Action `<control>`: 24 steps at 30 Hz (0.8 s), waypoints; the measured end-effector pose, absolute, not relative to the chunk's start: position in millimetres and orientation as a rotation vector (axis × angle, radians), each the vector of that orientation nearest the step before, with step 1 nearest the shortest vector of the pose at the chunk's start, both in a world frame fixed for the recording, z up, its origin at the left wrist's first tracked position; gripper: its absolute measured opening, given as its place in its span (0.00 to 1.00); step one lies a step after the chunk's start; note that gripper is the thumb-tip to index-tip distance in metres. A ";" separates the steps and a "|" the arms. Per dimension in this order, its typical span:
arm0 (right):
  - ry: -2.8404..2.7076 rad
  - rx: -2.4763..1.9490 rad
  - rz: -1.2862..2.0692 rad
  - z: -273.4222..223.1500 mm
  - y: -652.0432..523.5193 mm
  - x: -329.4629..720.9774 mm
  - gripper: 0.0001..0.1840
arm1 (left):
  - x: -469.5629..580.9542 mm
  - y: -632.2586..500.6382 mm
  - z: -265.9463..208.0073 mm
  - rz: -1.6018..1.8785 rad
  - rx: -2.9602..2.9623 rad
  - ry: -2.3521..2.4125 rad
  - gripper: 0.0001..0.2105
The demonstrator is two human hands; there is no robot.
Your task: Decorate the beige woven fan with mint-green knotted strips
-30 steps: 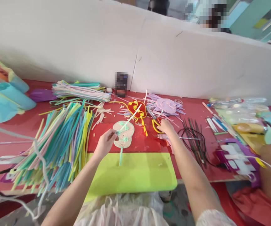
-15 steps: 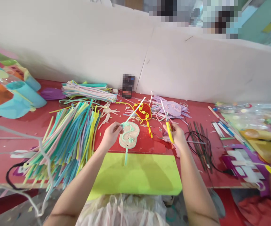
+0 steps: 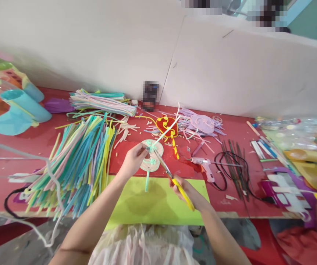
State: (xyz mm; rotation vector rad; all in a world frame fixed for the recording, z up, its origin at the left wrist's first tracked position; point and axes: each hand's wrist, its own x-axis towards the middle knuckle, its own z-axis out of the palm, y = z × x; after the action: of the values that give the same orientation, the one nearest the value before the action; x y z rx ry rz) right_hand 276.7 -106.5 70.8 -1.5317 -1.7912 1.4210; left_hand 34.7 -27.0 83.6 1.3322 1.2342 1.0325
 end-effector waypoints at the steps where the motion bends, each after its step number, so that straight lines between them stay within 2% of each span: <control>1: -1.780 -1.525 1.492 71.0 -106.1 275.4 0.09 | 35.6 -27.6 84.0 1.027 1.327 1.225 0.06; 3: -1.762 -1.549 1.558 70.9 -104.5 273.8 0.10 | 36.8 -28.2 84.2 1.013 1.313 1.202 0.06; 8: -1.737 -1.710 1.473 66.0 -103.5 275.8 0.14 | 34.7 -27.8 83.3 1.001 1.309 1.146 0.07; 14: -1.762 -1.715 1.366 66.8 -104.8 275.8 0.12 | 33.5 -27.7 83.7 0.937 1.321 1.117 0.07; 24: -2.001 -1.705 0.854 73.9 -101.2 282.3 0.12 | 35.0 -27.2 78.0 0.890 1.364 1.107 0.06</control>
State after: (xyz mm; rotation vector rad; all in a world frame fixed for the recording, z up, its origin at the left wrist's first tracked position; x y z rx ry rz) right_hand 282.3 -101.2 73.9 -1.7051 -2.0011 0.8543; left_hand 35.0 -27.2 78.0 1.3637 1.1075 0.8898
